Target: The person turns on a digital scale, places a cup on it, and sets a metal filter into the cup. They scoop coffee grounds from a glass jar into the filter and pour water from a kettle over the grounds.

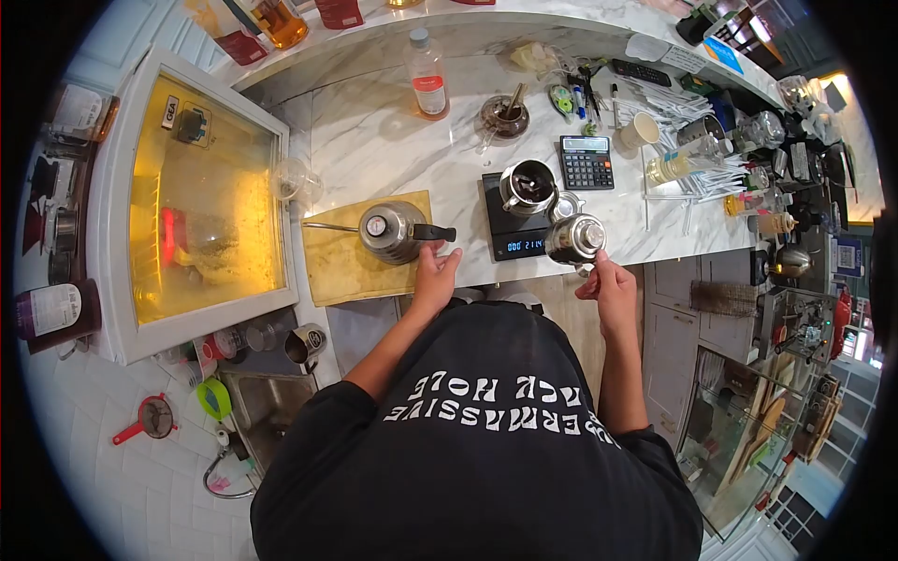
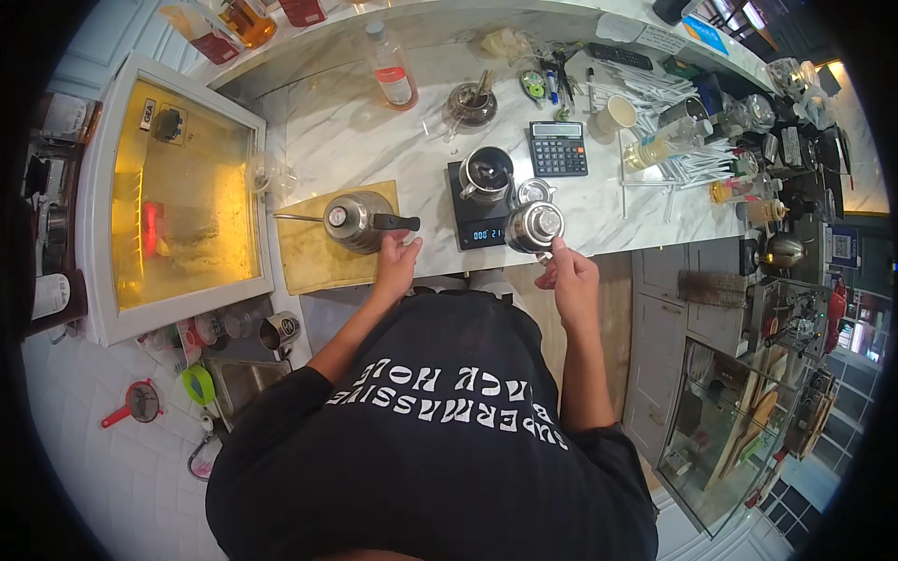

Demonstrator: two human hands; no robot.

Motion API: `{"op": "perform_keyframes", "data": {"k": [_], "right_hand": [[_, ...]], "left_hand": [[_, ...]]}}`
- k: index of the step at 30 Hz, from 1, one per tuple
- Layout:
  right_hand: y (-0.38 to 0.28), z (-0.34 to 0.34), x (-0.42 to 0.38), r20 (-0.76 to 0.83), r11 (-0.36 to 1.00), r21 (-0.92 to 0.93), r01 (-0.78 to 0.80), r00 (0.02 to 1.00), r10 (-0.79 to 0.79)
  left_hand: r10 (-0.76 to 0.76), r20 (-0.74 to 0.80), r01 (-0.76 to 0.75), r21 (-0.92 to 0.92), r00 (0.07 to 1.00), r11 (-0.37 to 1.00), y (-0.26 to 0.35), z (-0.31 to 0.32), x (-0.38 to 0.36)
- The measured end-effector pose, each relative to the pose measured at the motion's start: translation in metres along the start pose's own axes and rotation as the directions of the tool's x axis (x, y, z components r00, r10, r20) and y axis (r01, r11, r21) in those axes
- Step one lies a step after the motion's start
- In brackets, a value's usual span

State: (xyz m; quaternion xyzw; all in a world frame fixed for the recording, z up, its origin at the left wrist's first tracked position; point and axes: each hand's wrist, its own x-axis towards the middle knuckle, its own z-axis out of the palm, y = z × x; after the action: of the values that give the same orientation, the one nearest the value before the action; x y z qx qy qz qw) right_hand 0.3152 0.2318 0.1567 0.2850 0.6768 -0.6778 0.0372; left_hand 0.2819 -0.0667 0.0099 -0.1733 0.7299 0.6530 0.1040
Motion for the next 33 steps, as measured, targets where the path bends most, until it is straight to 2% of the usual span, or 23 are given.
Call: {"op": "perform_keyframes", "data": {"k": [4,9,10,12,15,21,22,29,31,33], "right_hand": [[0.009,0.002,-0.005,-0.015,0.999,0.028,0.032,0.999,-0.031],[0.006,0.004,-0.013,-0.021,0.998,0.004,0.059,0.998,-0.058],[0.005,0.004,-0.015,-0.009,0.998,-0.017,0.066,0.998,-0.066],[0.003,0.007,-0.019,0.007,0.996,-0.044,0.076,0.997,-0.076],[0.000,0.016,-0.025,0.032,0.997,-0.011,0.082,0.996,-0.081],[-0.009,0.035,-0.027,0.129,0.991,-0.071,0.113,0.986,-0.103],[-0.014,0.041,-0.028,0.148,0.992,-0.065,0.106,0.984,-0.095],[-0.016,0.073,-0.012,0.245,0.987,-0.106,0.118,0.965,-0.089],[-0.011,0.080,-0.006,0.265,0.986,-0.121,0.117,0.961,-0.082],[-0.008,0.086,-0.002,0.302,0.979,-0.143,0.145,0.948,-0.096]], "left_hand": [[0.005,0.038,0.000,-0.130,0.999,0.992,0.014,0.006,0.000],[-0.084,0.040,0.092,-0.320,0.996,0.943,0.037,0.008,0.000],[-0.084,0.037,0.092,-0.323,0.996,0.942,0.034,0.007,0.001],[0.025,0.074,0.000,-0.324,0.997,0.946,0.030,0.006,0.004],[0.041,0.077,-0.017,-0.293,0.996,0.956,0.027,0.004,0.004],[0.126,0.010,-0.119,-0.269,0.992,0.956,0.022,0.008,0.005],[0.155,-0.040,-0.159,-0.300,0.987,0.941,0.022,0.012,0.005],[0.160,-0.106,-0.182,-0.257,0.981,0.949,0.029,0.015,0.000],[0.092,-0.094,-0.112,-0.239,0.991,0.965,0.022,0.013,-0.003],[0.214,-0.123,-0.235,-0.185,0.969,0.954,0.020,0.011,-0.008]]}}
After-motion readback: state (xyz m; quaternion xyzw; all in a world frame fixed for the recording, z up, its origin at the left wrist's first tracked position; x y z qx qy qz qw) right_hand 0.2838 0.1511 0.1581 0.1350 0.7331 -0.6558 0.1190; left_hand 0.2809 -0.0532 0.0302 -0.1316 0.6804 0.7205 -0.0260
